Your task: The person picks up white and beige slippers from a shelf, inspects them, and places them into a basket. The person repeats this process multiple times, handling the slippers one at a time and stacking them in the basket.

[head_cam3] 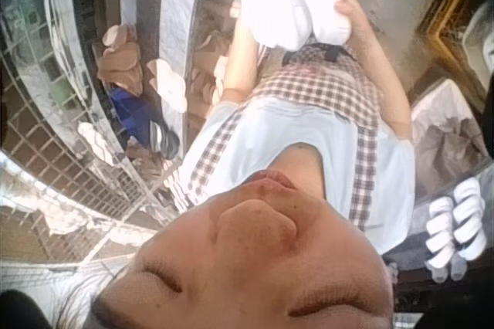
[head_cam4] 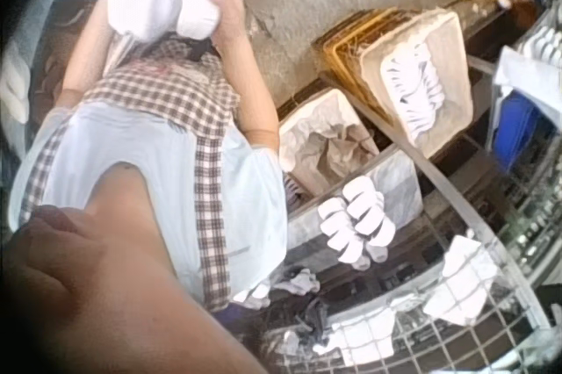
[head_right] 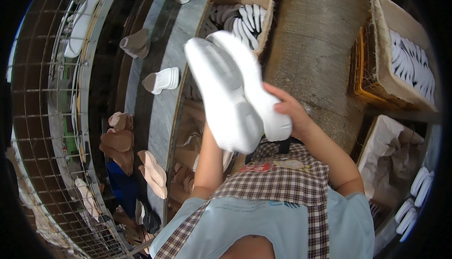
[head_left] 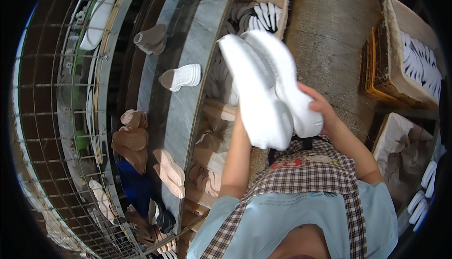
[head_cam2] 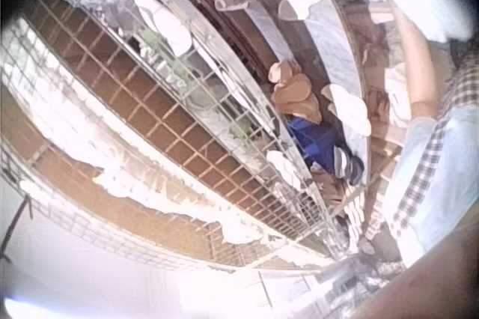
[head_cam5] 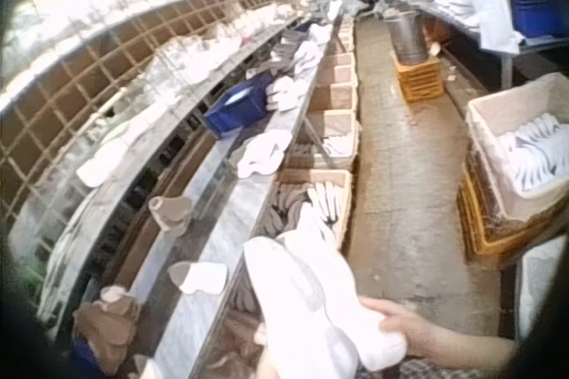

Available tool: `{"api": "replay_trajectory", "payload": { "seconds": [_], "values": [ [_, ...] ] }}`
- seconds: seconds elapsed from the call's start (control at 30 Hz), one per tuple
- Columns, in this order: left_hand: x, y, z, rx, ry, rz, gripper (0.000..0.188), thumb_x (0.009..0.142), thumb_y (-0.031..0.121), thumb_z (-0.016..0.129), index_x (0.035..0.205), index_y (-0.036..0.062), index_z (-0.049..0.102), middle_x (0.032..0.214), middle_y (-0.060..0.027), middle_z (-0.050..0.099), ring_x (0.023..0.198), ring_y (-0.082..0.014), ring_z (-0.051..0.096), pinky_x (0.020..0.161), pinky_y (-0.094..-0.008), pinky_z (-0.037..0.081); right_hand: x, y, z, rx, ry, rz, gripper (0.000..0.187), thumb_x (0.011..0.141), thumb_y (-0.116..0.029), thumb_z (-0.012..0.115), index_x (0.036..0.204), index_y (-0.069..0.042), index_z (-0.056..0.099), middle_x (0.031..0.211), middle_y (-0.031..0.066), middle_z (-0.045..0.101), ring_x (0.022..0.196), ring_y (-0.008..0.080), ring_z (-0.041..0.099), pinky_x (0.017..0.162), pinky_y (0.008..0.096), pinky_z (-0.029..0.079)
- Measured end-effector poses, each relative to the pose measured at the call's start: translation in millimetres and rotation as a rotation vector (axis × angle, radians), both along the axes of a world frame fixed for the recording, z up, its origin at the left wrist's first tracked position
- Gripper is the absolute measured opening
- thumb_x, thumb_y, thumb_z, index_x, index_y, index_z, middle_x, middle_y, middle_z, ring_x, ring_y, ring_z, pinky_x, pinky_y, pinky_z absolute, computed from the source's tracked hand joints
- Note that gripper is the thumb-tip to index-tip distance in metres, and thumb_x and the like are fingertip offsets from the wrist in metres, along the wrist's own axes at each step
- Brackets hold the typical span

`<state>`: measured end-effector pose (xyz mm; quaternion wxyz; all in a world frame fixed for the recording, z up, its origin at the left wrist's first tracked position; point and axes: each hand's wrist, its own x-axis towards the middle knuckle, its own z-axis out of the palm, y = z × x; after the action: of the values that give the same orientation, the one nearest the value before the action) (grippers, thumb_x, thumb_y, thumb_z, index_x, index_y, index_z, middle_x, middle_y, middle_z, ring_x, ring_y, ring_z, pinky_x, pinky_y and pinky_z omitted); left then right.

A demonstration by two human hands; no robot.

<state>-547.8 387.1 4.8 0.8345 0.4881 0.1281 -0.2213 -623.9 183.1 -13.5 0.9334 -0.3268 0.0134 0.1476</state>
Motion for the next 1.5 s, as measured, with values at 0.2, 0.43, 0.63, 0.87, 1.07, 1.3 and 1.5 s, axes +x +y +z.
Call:
{"api": "replay_trajectory", "payload": {
  "seconds": [0.2,0.43,0.63,0.87,1.07,1.3,1.5],
  "values": [
    [-2.4,9.2,16.2,-0.734,-0.03,-0.347,0.046,0.09,0.042,0.049,0.099,-0.0024,0.045,0.078,-0.0098,0.048,0.064,-0.0243,0.051,0.056,-0.0295,0.048,2.5,7.6,-32.2,0.45,0.135,0.071,0.082,0.074,-0.042,0.056,0.141,-0.003,0.03,0.132,0.0207,0.046,0.113,0.0326,0.054,0.097,0.0431,0.045],
    [-18.3,7.9,34.9,-1.105,0.115,-0.121,0.048,0.087,0.044,0.053,0.093,-0.0012,0.039,0.076,-0.0078,0.041,0.069,-0.0185,0.042,0.062,-0.025,0.04,3.7,-6.4,-40.7,0.589,0.146,0.047,0.081,0.071,-0.038,0.057,0.138,0.0,0.03,0.124,0.0258,0.051,0.104,0.035,0.06,0.085,0.0451,0.054],
    [-14.0,9.3,34.8,-1.086,0.091,-0.101,0.044,0.088,0.04,0.053,0.091,-0.0021,0.039,0.075,-0.0055,0.037,0.067,-0.0141,0.039,0.061,-0.0233,0.039,3.3,-6.2,-39.7,0.59,0.184,-0.019,0.077,0.073,-0.04,0.054,0.137,0.0,0.035,0.124,0.0238,0.052,0.103,0.0342,0.06,0.086,0.0436,0.054],
    [-18.4,14.9,36.4,-0.999,0.124,-0.014,0.042,0.089,0.037,0.051,0.094,-0.0024,0.04,0.08,-0.0059,0.038,0.07,-0.0149,0.038,0.061,-0.0238,0.039,5.5,-6.8,-40.7,0.57,0.136,0.059,0.081,0.072,-0.039,0.055,0.139,0.0,0.03,0.127,0.0235,0.05,0.108,0.0337,0.058,0.089,0.0438,0.052],
    [-16.5,-7.8,19.9,-0.337,-0.018,0.122,0.046,0.09,0.026,0.055,0.126,0.0024,0.04,0.113,-0.0097,0.052,0.099,-0.0179,0.054,0.081,-0.0259,0.047,10.7,6.8,-37.3,0.178,0.013,-0.008,0.086,0.071,-0.037,0.056,0.142,0.0,0.024,0.134,0.0225,0.042,0.118,0.0321,0.051,0.097,0.0427,0.045],
    [-16.1,13.3,-4.9,-0.345,0.212,-0.078,0.045,0.089,0.027,0.054,0.123,-0.0005,0.049,0.114,-0.0144,0.059,0.103,-0.0254,0.059,0.092,-0.0399,0.048,13.9,19.9,-26.6,0.236,0.189,0.185,0.077,0.084,-0.047,0.048,0.143,-0.002,0.025,0.138,0.0208,0.038,0.123,0.0309,0.046,0.102,0.0432,0.039],
    [6.0,51.3,58.7,-0.145,-0.127,0.221,0.037,0.093,0.023,0.044,0.119,-0.0029,0.05,0.107,-0.0177,0.059,0.096,-0.027,0.061,0.083,-0.0409,0.053,39.3,48.6,-8.1,-0.146,-0.175,0.24,0.074,0.09,-0.063,0.031,0.143,-0.01,0.029,0.145,0.0134,0.03,0.135,0.0279,0.026,0.11,0.0432,0.021]
  ]
}}
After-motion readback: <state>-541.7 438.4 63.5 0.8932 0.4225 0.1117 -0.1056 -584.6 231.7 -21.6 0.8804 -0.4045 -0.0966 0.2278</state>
